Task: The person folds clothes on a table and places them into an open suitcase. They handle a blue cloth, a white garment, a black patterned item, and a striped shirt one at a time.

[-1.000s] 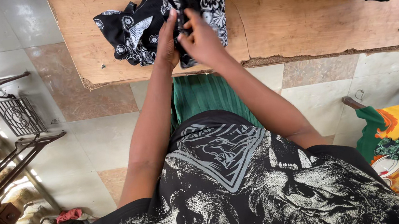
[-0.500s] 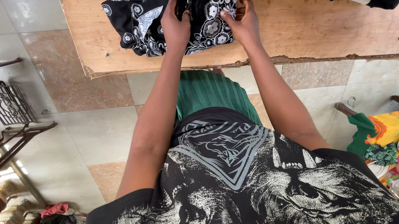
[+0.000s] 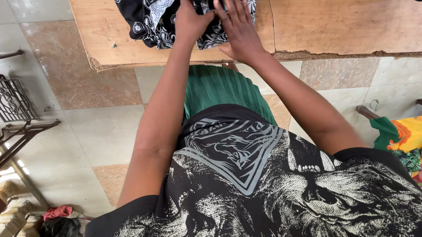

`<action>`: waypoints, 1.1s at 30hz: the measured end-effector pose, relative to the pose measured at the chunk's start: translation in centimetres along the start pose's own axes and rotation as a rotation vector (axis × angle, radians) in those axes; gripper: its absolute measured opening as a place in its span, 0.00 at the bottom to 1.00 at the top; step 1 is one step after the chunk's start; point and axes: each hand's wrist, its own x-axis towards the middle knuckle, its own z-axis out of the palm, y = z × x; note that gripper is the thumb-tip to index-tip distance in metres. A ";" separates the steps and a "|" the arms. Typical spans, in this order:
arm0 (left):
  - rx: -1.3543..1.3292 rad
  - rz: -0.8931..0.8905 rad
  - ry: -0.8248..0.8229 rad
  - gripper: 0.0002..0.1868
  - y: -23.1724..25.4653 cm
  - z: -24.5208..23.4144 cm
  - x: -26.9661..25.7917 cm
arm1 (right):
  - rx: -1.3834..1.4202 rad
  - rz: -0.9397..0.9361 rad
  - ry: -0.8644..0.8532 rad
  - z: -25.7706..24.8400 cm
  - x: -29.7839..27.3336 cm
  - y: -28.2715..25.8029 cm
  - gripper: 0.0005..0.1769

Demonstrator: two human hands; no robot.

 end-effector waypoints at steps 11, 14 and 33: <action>-0.260 0.003 -0.097 0.32 3.4 -0.9 2.4 | 0.009 0.200 0.336 5.0 1.3 3.6 0.69; -0.055 0.139 0.075 0.34 3.7 -1.5 1.8 | -0.297 0.180 0.269 6.6 2.3 2.9 0.66; 0.558 0.365 -0.006 0.45 1.8 -3.4 -5.7 | 0.774 0.741 0.322 3.2 1.8 6.8 0.31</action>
